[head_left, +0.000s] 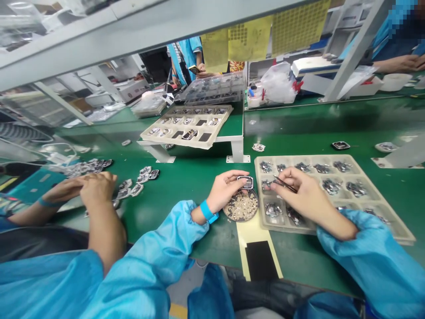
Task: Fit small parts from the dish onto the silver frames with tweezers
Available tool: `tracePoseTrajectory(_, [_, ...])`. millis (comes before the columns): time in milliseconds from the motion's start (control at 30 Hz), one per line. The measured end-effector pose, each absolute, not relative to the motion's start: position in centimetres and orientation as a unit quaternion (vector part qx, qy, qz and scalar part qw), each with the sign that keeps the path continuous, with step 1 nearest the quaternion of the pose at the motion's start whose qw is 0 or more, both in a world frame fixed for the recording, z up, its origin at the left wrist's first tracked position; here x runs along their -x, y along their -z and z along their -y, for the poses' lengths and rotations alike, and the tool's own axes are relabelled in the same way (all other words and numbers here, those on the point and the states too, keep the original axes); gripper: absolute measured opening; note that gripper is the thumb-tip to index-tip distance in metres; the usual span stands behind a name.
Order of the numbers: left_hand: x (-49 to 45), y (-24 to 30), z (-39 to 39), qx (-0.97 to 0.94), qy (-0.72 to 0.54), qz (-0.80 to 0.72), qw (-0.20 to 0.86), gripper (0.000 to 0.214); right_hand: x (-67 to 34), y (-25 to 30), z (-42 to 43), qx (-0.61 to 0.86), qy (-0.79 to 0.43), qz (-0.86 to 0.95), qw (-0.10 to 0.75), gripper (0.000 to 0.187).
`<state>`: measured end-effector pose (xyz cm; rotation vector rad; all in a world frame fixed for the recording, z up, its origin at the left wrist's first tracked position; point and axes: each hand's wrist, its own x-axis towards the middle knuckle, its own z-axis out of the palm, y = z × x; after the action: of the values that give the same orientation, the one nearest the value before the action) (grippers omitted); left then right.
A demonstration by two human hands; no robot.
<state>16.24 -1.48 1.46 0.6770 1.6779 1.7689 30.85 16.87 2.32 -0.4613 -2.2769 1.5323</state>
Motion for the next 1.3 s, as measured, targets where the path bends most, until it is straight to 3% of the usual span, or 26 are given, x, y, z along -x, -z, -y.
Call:
tracePoseTrajectory(233, [-16.6, -1.0, 1.3, -0.256, -0.672, -0.622, 0.31, 0.047, -30.8, -3.5, -15.7, 0.153, -0.521, 0.823, 0.169, 0.031])
tracePoseTrajectory(533, [-16.8, -0.9, 1.3, -0.248, -0.674, -0.632, 0.291, 0.041, -30.8, -3.2, -15.2, 0.142, -0.578, 0.799, 0.089, 0.038])
tracePoseTrajectory(833, [-17.4, -1.2, 2.2, -0.303, -0.684, -0.575, 0.332, 0.045, -30.3, -2.9, -14.2, 0.155, -0.58, 0.791, 0.118, 0.035])
tracePoseTrajectory(1300, [-18.2, -2.0, 2.7, -0.318, -0.675, -0.564, 0.354, 0.047, -30.7, -2.6, -14.5, 0.162, -0.595, 0.783, 0.081, 0.036])
